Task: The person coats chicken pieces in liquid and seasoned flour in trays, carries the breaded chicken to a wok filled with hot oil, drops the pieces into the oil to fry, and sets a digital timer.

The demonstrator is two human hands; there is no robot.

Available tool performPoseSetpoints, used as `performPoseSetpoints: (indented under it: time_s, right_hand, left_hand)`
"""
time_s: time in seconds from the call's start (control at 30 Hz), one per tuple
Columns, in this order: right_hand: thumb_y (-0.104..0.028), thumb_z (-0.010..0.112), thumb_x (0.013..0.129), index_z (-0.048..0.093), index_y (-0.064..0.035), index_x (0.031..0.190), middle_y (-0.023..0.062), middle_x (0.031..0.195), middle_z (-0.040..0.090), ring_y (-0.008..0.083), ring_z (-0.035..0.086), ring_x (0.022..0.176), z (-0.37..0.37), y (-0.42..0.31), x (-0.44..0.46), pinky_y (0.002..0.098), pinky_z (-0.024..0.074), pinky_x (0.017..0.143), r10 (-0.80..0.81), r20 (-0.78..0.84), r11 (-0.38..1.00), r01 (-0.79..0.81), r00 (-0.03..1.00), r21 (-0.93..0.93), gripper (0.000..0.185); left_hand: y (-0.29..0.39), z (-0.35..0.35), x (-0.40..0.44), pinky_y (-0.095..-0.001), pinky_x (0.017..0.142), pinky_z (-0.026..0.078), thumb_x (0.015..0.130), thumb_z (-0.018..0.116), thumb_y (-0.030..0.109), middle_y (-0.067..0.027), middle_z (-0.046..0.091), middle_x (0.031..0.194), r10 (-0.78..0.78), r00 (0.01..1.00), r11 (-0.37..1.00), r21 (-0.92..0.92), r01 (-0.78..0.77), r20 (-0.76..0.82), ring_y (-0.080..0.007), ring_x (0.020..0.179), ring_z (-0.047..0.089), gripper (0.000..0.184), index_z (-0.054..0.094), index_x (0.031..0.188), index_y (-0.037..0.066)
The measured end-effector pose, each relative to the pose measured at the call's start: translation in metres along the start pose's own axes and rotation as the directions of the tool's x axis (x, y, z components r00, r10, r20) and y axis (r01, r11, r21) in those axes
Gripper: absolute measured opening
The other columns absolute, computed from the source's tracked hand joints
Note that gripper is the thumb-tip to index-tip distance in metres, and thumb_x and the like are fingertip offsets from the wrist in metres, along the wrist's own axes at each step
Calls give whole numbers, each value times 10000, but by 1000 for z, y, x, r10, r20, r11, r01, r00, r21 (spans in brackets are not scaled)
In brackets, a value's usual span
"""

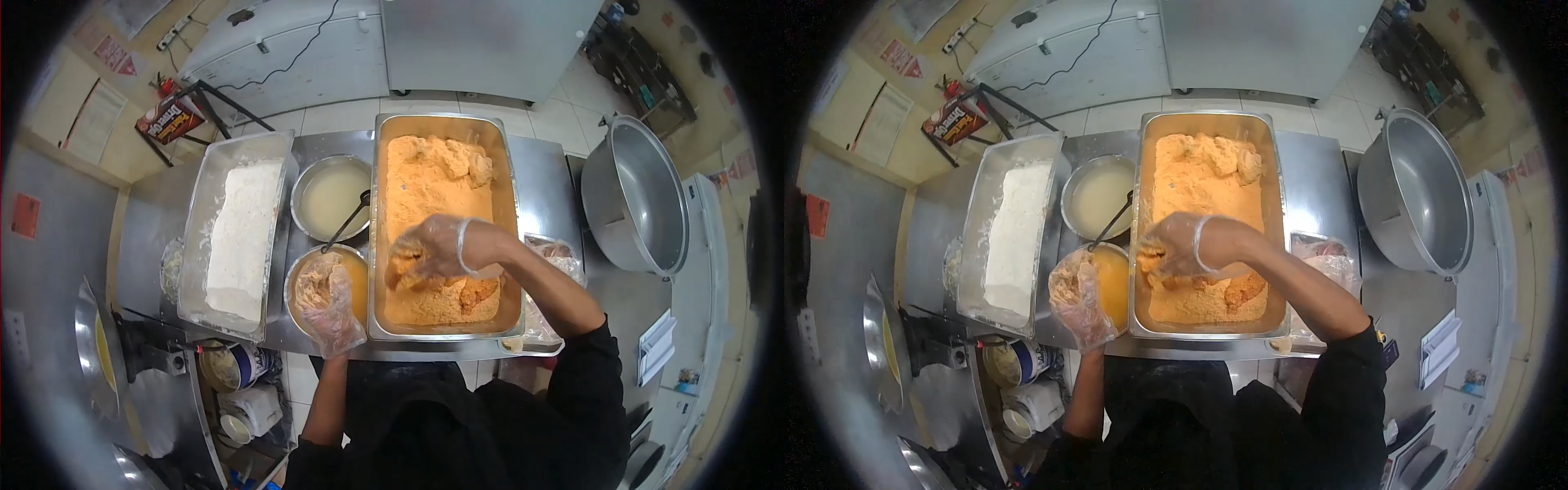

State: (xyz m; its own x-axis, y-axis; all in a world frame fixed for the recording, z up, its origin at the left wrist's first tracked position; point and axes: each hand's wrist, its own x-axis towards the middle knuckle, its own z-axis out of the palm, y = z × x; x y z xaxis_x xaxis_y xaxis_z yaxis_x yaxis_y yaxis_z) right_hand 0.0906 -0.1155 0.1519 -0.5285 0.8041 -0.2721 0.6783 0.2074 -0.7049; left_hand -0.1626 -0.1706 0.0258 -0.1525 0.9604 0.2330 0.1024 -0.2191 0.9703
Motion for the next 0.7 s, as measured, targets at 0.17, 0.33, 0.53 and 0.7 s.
performPoseSetpoints:
  time_s: [0.17,0.33,0.53,0.7]
  right_hand:
    - [-220,727,845,627,-9,1191,209,884,673,325,642,794,29,48,0,429,489,726,57,205,988,-84,977,127,417]
    - [-257,697,877,631,-40,1226,195,929,694,324,675,820,53,104,6,406,516,770,171,263,979,-133,949,-156,417]
    - [-323,657,920,552,-61,1361,192,974,705,302,707,828,-4,125,-15,396,553,779,289,-43,955,-285,956,74,524]
    - [-409,651,911,566,5,1219,232,1063,674,355,658,1033,-18,172,-12,434,531,867,570,-240,816,-575,786,56,523]
  left_hand:
    - [-29,17,6,-306,940,506,910,684,64,-112,617,1207,-31,999,988,-153,37,43,-173,1068,614,421,515,1288,-17]
    - [7,48,20,-327,1030,444,906,678,40,-119,595,1251,-47,969,993,-96,72,241,-188,1132,586,444,499,1307,-26]
    - [-42,87,64,-364,1019,444,876,685,45,-132,616,1209,142,887,984,34,-174,439,-229,1124,589,512,481,1338,-44]
    - [-54,160,137,-382,975,472,840,729,143,-186,651,1136,-400,495,592,630,-503,771,-274,1080,623,626,465,1374,-49]
